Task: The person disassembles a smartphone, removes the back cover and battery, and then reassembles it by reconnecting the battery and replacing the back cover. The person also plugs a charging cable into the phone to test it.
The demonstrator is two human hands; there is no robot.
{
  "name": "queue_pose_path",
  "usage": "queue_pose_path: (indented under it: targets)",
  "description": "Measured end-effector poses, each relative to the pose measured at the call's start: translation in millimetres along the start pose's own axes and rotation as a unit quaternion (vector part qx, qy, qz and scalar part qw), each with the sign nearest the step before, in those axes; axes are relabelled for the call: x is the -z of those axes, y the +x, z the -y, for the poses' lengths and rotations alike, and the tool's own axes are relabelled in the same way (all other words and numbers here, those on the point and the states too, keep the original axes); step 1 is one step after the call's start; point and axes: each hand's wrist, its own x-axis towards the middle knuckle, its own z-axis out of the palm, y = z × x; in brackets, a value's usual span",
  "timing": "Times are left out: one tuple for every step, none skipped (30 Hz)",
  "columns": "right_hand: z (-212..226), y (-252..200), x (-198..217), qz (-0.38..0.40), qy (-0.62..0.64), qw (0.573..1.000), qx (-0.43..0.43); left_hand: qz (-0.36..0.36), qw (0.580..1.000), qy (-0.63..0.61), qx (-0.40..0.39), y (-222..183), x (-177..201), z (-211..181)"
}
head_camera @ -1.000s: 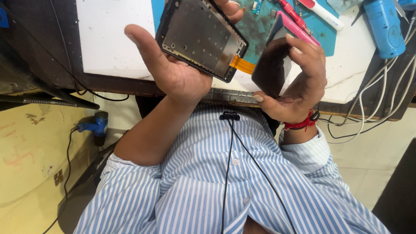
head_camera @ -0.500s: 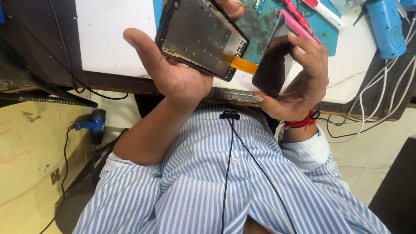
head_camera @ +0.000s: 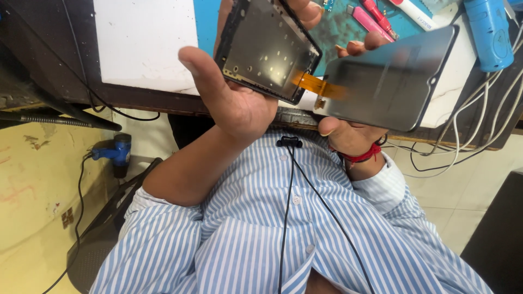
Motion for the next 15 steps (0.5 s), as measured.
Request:
queue_pose_path:
  targets:
    - [-0.8,-0.9,0.0,0.008,-0.007,1.000,-0.002,0.001,1.000,0.009,0.001,-1.1,-0.9,0.1]
    - [-0.6,-1.6,-0.1,0.015,-0.014,1.000,-0.003,0.002,1.000,0.028,-0.001,-2.4,-2.4,0.8]
    - [-0.3,-2.4,-1.7,0.016,-0.020,1.000,-0.010,0.002,0.999,0.041,0.002,-3.7,-4.1,1.3]
    - [1.1,-2.5,-2.1,0.018,-0.014,0.999,-0.022,0.002,0.999,0.055,0.004,-4.8,-5.8,1.8]
    - [3.0,-2.4,-2.9,0.020,-0.009,0.999,-0.034,0.001,0.998,0.061,0.011,-6.1,-7.8,1.8]
    - [6.4,-2.7,-2.9,0.023,0.008,0.998,-0.052,0.002,0.998,0.067,0.015,-7.1,-9.7,1.6]
    - [8.2,-1.4,-3.6,0.030,0.011,0.998,-0.054,0.003,0.997,0.074,0.018,-7.9,-11.8,1.2]
    - [10.1,-0.3,-4.5,0.036,0.015,0.998,-0.057,0.007,0.997,0.079,0.019,-8.4,-14.0,1.0]
    - [10.9,2.2,-5.0,0.047,0.004,0.998,-0.043,0.011,0.996,0.085,0.020,-8.5,-16.3,0.8]
    - [12.7,3.4,-5.3,0.053,0.000,0.998,-0.043,0.016,0.996,0.089,0.021,-8.3,-18.6,1.0]
    - [14.3,4.5,-5.3,0.060,-0.003,0.997,-0.043,0.023,0.995,0.094,0.019,-6.8,-19.9,1.2]
    - [17.2,4.9,-4.2,0.063,0.001,0.996,-0.057,0.026,0.995,0.099,0.022,-6.4,-22.7,1.6]
    - [18.6,5.1,-4.9,0.059,0.006,0.996,-0.062,0.028,0.994,0.105,0.024,-5.5,-24.6,1.5]
    - [19.9,5.0,-5.8,0.055,0.012,0.996,-0.067,0.031,0.993,0.111,0.026,-4.7,-26.5,1.5]
    - [19.9,4.4,-8.9,0.042,0.018,0.997,-0.064,0.034,0.992,0.116,0.029,-4.6,-28.8,1.1]
